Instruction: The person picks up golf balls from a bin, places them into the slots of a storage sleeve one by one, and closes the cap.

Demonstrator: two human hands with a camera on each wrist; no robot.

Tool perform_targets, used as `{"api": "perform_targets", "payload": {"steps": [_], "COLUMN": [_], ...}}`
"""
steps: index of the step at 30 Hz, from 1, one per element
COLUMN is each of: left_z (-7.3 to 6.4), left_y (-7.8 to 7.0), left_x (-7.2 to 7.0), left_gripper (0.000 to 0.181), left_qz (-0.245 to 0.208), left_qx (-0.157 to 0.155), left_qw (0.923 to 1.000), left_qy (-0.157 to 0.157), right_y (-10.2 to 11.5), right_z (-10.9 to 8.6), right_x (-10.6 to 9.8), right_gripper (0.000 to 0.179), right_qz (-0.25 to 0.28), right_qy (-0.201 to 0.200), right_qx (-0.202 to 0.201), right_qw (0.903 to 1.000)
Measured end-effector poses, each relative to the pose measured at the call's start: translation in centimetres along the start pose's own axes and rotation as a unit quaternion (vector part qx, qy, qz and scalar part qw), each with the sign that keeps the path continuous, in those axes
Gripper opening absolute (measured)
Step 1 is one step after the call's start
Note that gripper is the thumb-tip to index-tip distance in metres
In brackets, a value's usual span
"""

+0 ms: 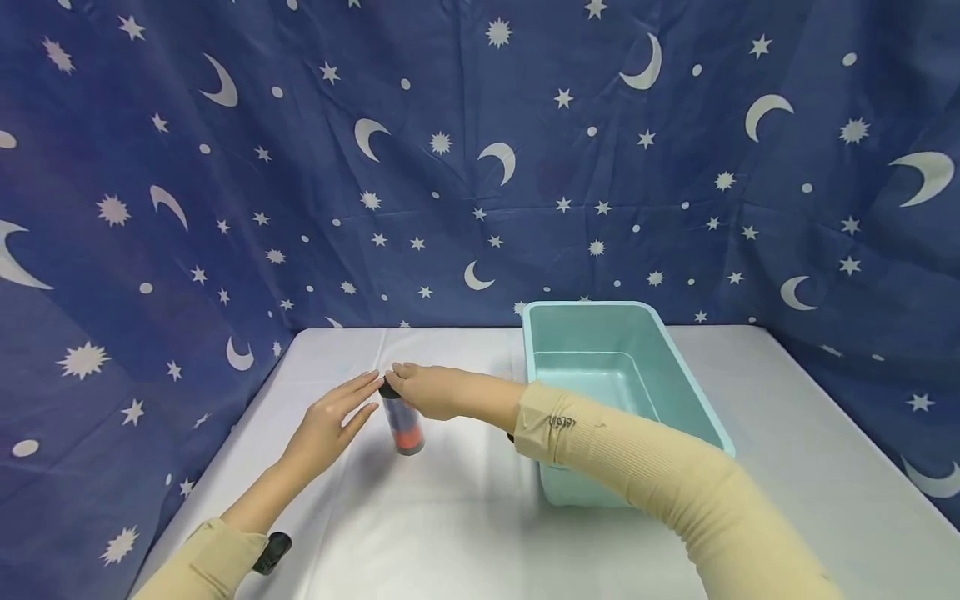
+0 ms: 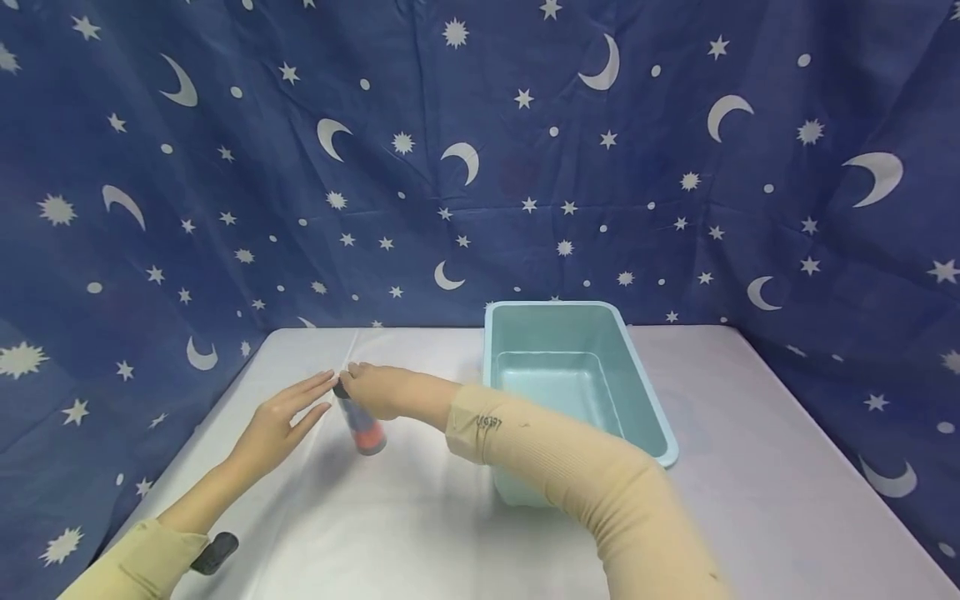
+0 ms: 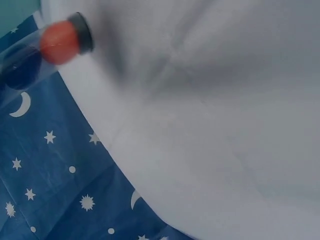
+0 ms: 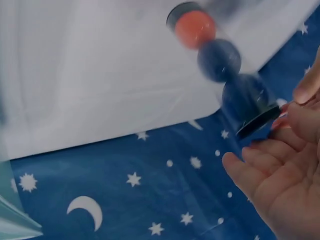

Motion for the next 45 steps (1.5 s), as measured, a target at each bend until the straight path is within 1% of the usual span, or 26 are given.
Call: {"api": "perform_targets", "payload": {"steps": [2,4,8,11,15,20,22,26,31,35,36,40,45], "left_z": [0.1,0.1,0.2,0.5,0.7,0.9,1.1,1.3,1.3,1.2,1.2,1.3,1.0], "left_y": [-0.2,-0.2,-0.1,0.1,0.0,0.2,0.3,0.4,0.5,0.5,0.4,0.4,0.5], "left_x": [0.1,0.2,0.4,0.5,0.6,0.8,0.8,0.8,0.8,0.8,0.8,0.9,1.0], "left_gripper": [0.043,0.043,0.041,0.044,0.045,0.040,0.038,0.035,0.035,0.023,0.022,0.037,0.046], "left_qz": [0.004,0.005,0.005,0.002,-0.009,-0.017,-0.019,-0.029,-0.042,-0.047,-0.049,-0.056,-0.053], "left_qx": [0.023,0.034,0.041,0.047,0.062,0.062,0.062,0.064,0.067,0.073,0.075,0.079,0.080], "left_qw": [0.9997,0.9994,0.9991,0.9989,0.9980,0.9977,0.9976,0.9967,0.9956,0.9947,0.9945,0.9937,0.9940], "left_qy": [-0.006,-0.008,-0.007,-0.007,-0.013,-0.020,-0.027,-0.041,-0.049,-0.054,-0.055,-0.056,-0.053], "right_y": [0.4,0.6,1.1,1.3,1.4,0.9,0.6,0.1,-0.1,0.0,0.0,0.1,0.2], "right_z": [-0.1,-0.1,0.0,-0.1,-0.7,-1.0,-0.9,-0.7,-0.4,-0.4,-0.4,-0.4,-0.1], "right_x": [0.3,0.6,1.3,1.5,1.4,1.2,1.2,1.2,1.3,1.2,1.2,1.0,1.0], "right_gripper": [0.051,0.052,0.057,0.059,0.057,0.052,0.051,0.052,0.053,0.051,0.051,0.051,0.050], "right_qz": [-0.013,-0.025,-0.035,-0.028,-0.023,-0.031,-0.028,-0.017,-0.024,-0.023,-0.023,-0.030,-0.038], "right_qy": [0.005,0.010,-0.004,-0.019,-0.037,-0.041,-0.037,-0.015,0.003,0.009,0.012,0.019,0.028], "right_qx": [0.015,0.035,0.064,0.073,0.068,0.059,0.057,0.054,0.047,0.049,0.051,0.053,0.053], "right_qw": [0.9998,0.9990,0.9973,0.9968,0.9967,0.9970,0.9973,0.9983,0.9986,0.9985,0.9984,0.9979,0.9975]}}
Point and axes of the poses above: each hand's wrist, its own z-axis towards the middle knuckle, its own x-axis out of the palm, y = z × x, the point moved 5 cm from there along z, towards the middle knuckle, and after that the axes turned 14 degrees about z, right-handed, at the moved point
